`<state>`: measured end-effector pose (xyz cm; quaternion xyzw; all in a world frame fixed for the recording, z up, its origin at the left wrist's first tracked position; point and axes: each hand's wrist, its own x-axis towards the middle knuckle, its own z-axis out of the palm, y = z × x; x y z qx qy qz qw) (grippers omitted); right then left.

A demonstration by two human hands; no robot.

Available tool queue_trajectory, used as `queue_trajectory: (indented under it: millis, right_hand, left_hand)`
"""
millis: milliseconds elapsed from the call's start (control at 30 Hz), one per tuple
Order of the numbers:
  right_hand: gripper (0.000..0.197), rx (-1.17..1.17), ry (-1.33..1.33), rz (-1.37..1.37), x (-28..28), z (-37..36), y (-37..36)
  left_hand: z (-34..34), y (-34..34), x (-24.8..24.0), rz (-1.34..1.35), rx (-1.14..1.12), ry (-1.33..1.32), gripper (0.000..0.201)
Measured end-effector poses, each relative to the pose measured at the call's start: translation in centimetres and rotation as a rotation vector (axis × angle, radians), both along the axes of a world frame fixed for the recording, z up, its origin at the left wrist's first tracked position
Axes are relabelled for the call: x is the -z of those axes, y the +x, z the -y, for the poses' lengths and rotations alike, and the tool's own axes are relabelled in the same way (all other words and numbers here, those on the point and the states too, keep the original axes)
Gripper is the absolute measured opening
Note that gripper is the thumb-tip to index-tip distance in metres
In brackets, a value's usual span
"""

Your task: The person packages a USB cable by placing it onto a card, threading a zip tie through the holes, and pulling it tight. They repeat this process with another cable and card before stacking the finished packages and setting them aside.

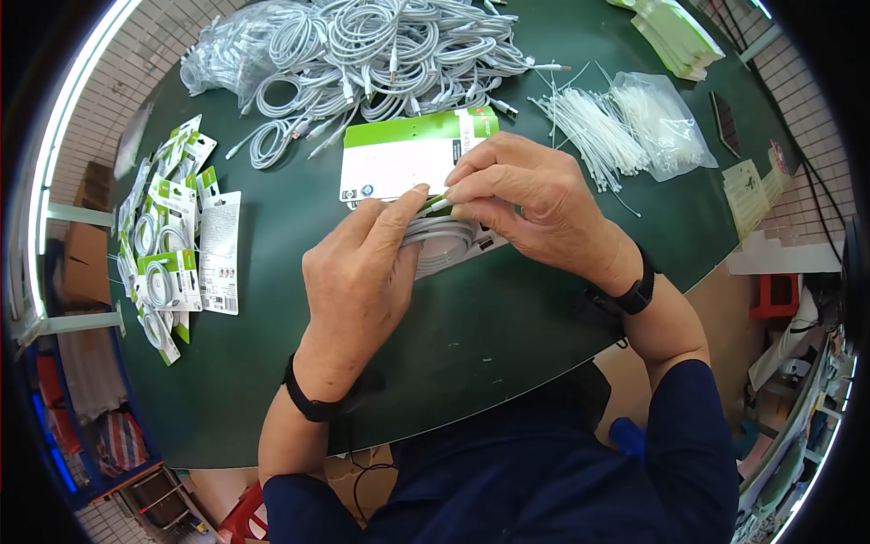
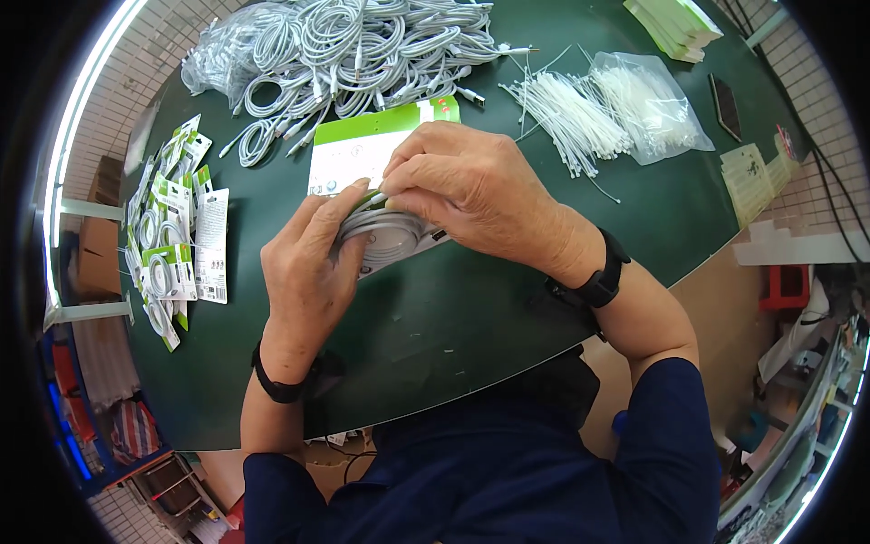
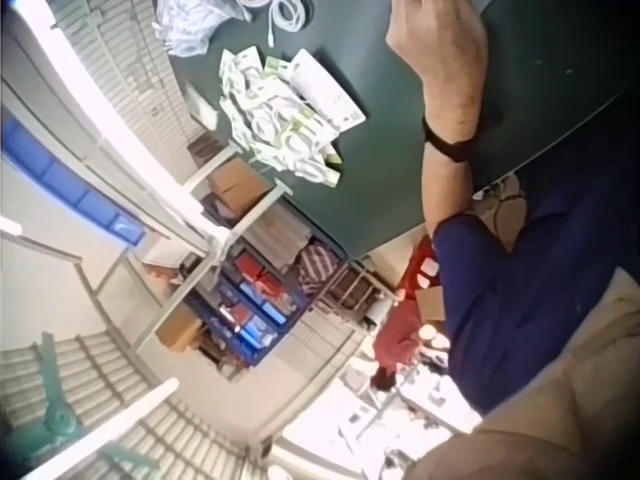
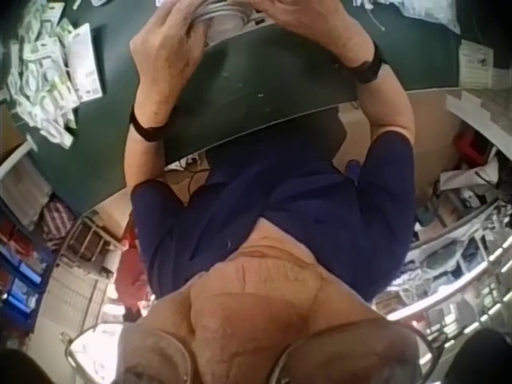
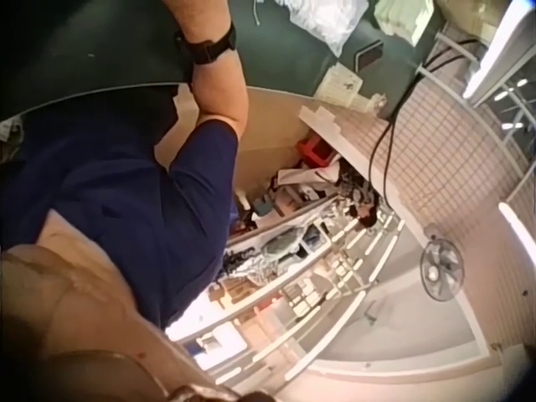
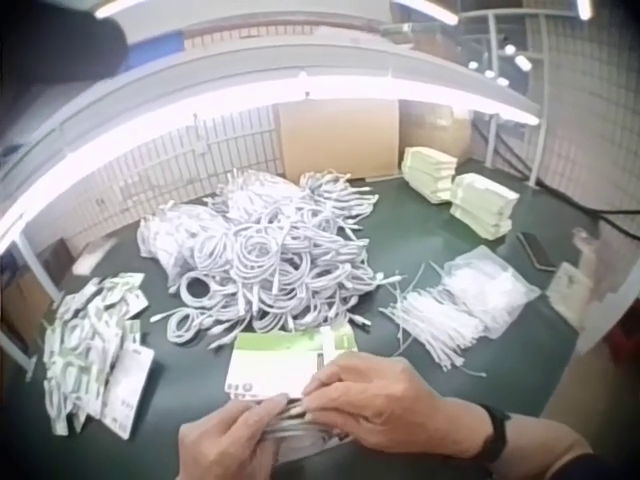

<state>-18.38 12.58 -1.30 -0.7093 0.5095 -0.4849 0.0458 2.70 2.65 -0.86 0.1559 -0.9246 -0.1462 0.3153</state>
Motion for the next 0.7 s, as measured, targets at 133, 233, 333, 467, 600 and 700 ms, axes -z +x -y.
queue_trajectory:
  millis: [133, 233, 333, 467, 600, 700]
  right_hand:
    - [0.022, 0.025, -0.034, -0.026, 0.58, 0.12, 0.04]
    - [0.022, 0.030, -0.056, -0.040, 0.77, 0.15, 0.16]
    - [0.022, 0.023, -0.082, -0.048, 0.83, 0.10, 0.29]
    - [0.022, 0.012, -0.079, -0.079, 0.72, 0.07, 0.43]
    - [0.022, 0.008, -0.044, -0.083, 0.85, 0.02, 0.33]
    - [0.021, 0.005, -0.036, -0.071, 0.93, 0.05, 0.25]
  left_hand:
    - [0.38, -0.25, 1.03, -0.119, 0.017, 0.044, 0.042]
    - [0.44, 0.04, 1.15, -0.165, 0.036, 0.039, 0.035]
    - [0.28, 0.34, 1.12, -0.183, 0.057, 0.029, 0.028]
    - [0.05, 0.48, 1.11, -0.202, 0.062, 0.023, 0.025]
    - [0.19, 0.33, 1.04, -0.136, 0.065, -0.030, 0.025]
    - [0.26, 0.07, 1.16, -0.153, 0.079, -0.071, 0.026]
